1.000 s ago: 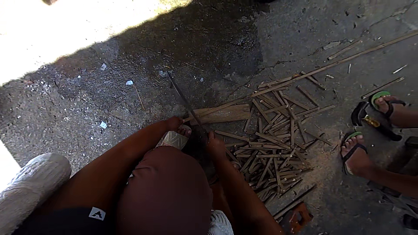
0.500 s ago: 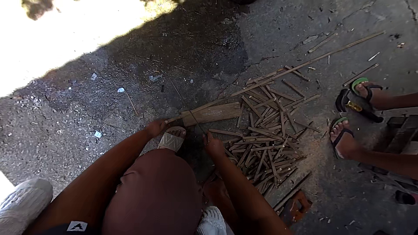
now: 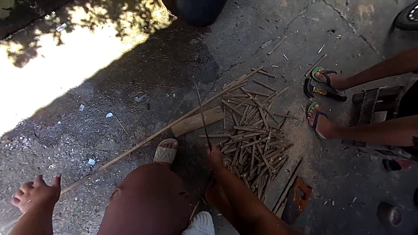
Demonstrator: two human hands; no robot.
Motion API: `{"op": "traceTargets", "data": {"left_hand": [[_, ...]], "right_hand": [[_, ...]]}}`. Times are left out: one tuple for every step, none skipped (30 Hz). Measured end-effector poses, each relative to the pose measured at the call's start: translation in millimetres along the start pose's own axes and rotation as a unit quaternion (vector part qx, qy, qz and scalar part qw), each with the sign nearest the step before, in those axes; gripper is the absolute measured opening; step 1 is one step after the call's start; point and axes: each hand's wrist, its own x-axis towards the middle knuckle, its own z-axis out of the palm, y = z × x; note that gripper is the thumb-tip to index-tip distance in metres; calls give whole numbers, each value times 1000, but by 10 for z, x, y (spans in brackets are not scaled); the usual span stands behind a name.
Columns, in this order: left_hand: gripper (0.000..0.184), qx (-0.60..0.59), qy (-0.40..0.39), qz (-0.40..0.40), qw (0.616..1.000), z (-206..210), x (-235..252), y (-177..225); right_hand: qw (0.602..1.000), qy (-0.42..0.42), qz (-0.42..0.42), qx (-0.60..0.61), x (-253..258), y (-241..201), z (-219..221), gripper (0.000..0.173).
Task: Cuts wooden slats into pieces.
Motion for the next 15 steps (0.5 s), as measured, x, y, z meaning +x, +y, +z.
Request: {"op": "traceTargets", "data": {"left_hand": [[72, -20, -9, 52, 998, 25, 27, 389], [69, -31, -32, 112, 993, 38, 9, 842], [66, -33, -61, 175, 982, 58, -42, 1313], [64, -29, -89, 240, 966, 108, -100, 1761], [63, -21, -115, 293, 949, 180, -165, 2180], [62, -13, -136, 331, 934, 262, -242, 2557], [62, -5, -152, 360, 921, 343, -309, 2882], [61, 7, -167, 379, 910, 401, -371, 3160], [59, 20, -183, 394, 901, 438, -433, 3385], [57, 37, -196, 405, 893, 468, -488, 3542], [53, 57, -201, 414, 886, 486, -521, 3641], [49, 77, -199, 420, 882, 493, -534, 3702], [46, 95, -193, 421, 881, 498, -535, 3736], [44, 105, -191, 415, 883, 499, -539, 3751], [43, 107, -189, 401, 890, 504, -543, 3750]], "right_hand": [[1000, -4, 6, 11, 4, -13, 11, 48], [1000, -10, 13, 19, -1, -27, 19, 48], [999, -17, 20, 24, -7, -33, 35, 48], [999, -22, 25, 28, -13, -27, 55, 48], [999, -24, 27, 32, -22, -13, 79, 49], [999, -21, 30, 39, -30, 10, 105, 49], [998, -16, 35, 49, -34, 26, 125, 49], [997, -11, 44, 60, -34, 31, 136, 49], [996, -6, 55, 71, -38, 44, 140, 48], [995, -5, 63, 83, -46, 68, 145, 48], [994, -2, 67, 90, -44, 102, 156, 48], [993, 2, 66, 97, -37, 134, 163, 47], [993, 11, 62, 103, -28, 173, 176, 46], [992, 14, 59, 107, -21, 207, 181, 47], [992, 12, 59, 108, -19, 234, 179, 47]]}}
